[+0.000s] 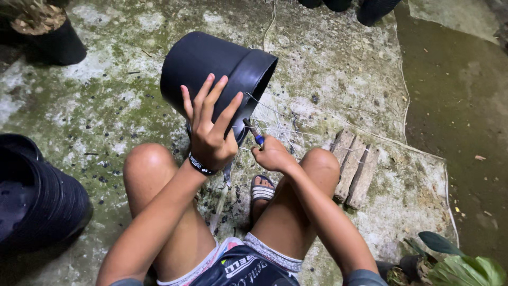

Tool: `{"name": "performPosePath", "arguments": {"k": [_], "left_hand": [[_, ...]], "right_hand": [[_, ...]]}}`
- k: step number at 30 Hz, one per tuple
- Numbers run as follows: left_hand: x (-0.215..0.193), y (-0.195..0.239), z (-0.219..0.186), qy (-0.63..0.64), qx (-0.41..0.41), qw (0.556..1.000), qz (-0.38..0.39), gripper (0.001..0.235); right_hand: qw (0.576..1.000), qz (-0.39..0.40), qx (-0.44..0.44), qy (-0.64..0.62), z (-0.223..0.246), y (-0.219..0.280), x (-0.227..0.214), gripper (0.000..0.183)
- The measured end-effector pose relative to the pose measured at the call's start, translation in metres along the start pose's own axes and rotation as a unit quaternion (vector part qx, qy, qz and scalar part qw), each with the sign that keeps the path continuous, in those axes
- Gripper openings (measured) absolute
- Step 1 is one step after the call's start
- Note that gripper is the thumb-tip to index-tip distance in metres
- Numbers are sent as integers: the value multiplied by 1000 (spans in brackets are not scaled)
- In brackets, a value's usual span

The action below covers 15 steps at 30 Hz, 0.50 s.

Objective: The person sits on the ground and assembles hanging plant pots by threading white plastic ties through holes in the bottom of black plastic pots. They use pliers to cut the ties and secure them, then place the finished pots aside.

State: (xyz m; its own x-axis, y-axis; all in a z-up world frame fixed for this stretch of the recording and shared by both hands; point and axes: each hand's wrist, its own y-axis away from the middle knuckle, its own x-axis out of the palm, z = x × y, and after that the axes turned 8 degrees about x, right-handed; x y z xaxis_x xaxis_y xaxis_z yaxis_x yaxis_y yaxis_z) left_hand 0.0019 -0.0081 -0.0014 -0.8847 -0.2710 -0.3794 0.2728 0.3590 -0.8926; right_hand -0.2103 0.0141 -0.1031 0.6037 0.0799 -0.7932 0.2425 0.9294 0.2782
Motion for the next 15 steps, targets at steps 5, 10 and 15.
{"name": "performPosePath", "arguments": {"k": [5, 10, 15], "left_hand": [[8, -3, 11, 3, 7, 1000, 2, 58], [8, 1, 23, 13, 32, 999, -3, 58], [7, 11, 26, 25, 59, 998, 0, 54]], "right_hand": [[997, 77, 14, 16, -6, -24, 12, 38], [998, 54, -36, -20, -15, -32, 35, 29], [995, 98, 12, -17, -17, -33, 42, 28]]}}
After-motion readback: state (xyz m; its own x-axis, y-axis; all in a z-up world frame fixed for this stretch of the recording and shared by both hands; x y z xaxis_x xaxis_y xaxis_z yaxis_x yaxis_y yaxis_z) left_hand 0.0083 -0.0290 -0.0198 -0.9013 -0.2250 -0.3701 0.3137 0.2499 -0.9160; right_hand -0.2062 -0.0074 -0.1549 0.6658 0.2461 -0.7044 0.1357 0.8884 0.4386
